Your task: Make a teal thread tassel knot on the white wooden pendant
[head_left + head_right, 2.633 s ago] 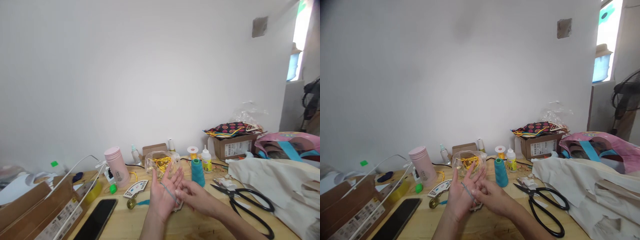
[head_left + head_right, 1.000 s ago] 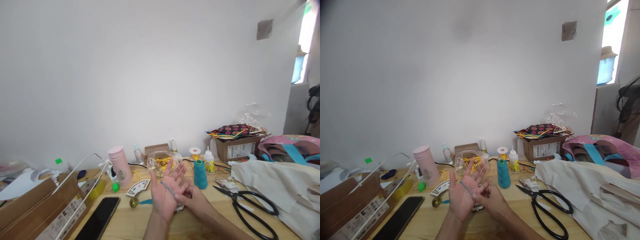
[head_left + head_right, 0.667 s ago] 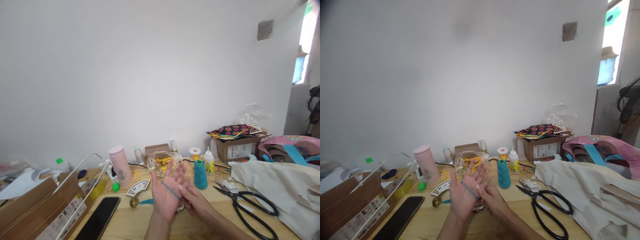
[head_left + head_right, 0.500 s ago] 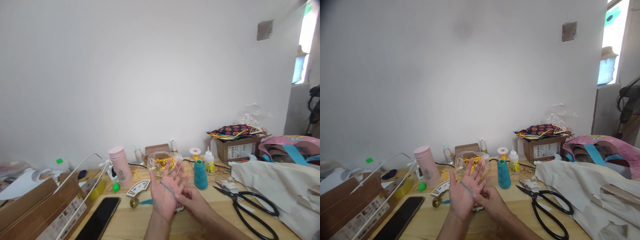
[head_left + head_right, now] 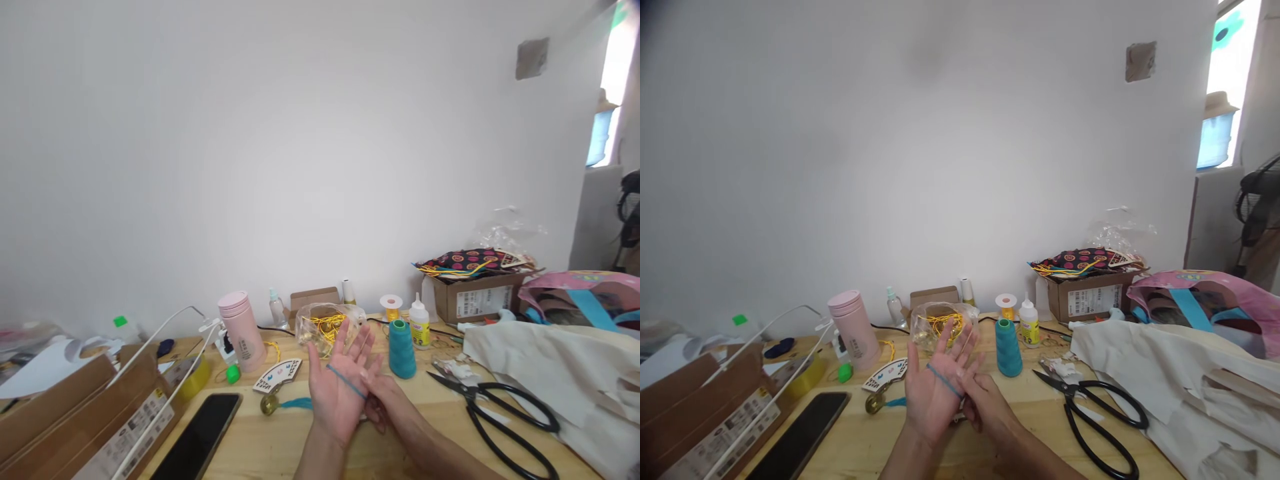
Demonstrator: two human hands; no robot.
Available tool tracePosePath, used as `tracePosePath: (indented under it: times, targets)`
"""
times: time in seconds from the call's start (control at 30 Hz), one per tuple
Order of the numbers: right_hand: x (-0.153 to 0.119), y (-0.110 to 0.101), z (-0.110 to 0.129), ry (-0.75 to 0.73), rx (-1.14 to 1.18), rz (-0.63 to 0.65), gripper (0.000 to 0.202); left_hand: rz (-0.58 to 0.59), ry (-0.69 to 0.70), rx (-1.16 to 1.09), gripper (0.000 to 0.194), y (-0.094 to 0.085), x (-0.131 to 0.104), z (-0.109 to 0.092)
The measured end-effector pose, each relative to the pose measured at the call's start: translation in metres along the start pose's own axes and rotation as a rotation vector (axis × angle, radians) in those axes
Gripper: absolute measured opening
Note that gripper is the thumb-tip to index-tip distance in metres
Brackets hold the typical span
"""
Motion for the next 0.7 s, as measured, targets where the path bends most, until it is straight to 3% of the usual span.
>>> tracePosePath:
  times: [0.33,0.57,0.7]
  targets:
    - [0.0,0.002,0.007,-0.05,-0.004,-0.092,0.044,-0.067,0.013,0.001,0.064,-0.002,0.003,0.01]
    - [-0.001,0.001,0.0,-0.016,0.049,0.013,0.056,0.028,0.001,-0.013,0.065,-0.001,0.0,0.001]
    - [-0.002,0.0,0.004,-0.025,0.047,0.078,0.051,0.079,0.005,-0.019,0.066,0.0,-0.002,-0.006]
Point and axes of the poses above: each hand's wrist, its own x-axis towards the middle knuckle, its own y-axis out of the palm, z = x × y, the point moved 5 cm from there along x, towards the middle knuckle, and after that the axes turned 13 degrees about -y, right-handed, at the moved point
